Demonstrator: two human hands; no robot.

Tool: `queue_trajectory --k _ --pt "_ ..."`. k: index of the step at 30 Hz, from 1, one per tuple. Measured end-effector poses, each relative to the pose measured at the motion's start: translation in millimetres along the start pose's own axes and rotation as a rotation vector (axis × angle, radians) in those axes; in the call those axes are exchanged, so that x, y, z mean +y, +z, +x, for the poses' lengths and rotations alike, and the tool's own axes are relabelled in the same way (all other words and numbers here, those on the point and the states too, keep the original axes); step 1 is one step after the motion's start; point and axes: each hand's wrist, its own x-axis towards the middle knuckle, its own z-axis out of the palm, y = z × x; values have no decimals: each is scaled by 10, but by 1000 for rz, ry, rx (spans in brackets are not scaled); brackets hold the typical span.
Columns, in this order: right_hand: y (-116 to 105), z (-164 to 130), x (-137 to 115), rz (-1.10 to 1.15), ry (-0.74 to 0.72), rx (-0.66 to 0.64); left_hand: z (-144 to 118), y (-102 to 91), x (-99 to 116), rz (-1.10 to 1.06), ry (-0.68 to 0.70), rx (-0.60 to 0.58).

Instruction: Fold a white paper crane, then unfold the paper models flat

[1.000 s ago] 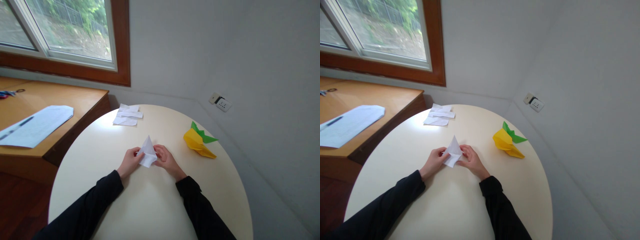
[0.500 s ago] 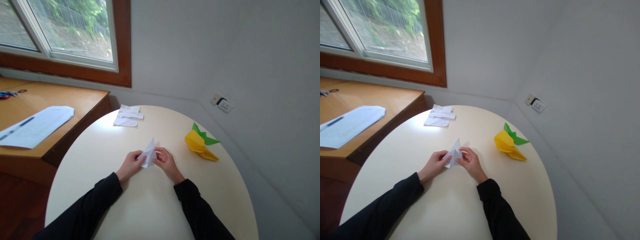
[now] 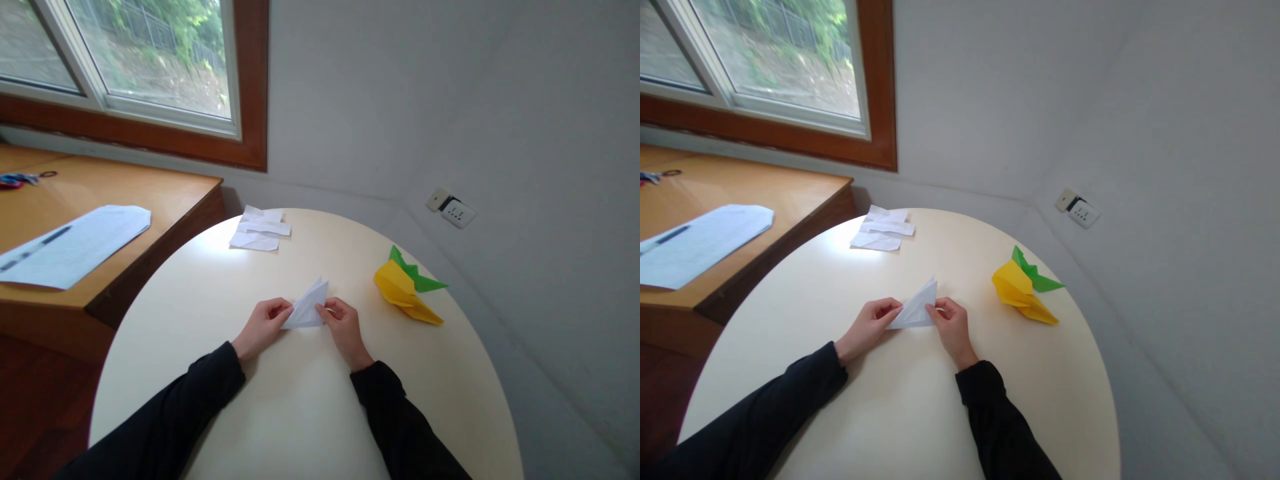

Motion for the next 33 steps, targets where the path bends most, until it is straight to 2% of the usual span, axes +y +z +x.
queue_trajectory --k 6,10,15,20,25,30,33 --pt "-23 8 32 -9 -8 110 -21 -9 37 -85 -27 -26" --pt "-14 -9 36 -14 -2 131 -45 2 26 -83 -78 -69" --pt "47 -57 49 44 1 145 -40 24 63 -115 -96 -41" --pt "118 -134 45 90 22 81 -30 7 70 -256 -136 81" --pt "150 -152 26 120 42 36 -13 -52 7 -512 -136 174" --pt "208 -153 52 117 51 40 17 -29 -70 -616 -146 124" --pt "247 -186 23 111 42 -7 25 5 -106 -612 -148 93"
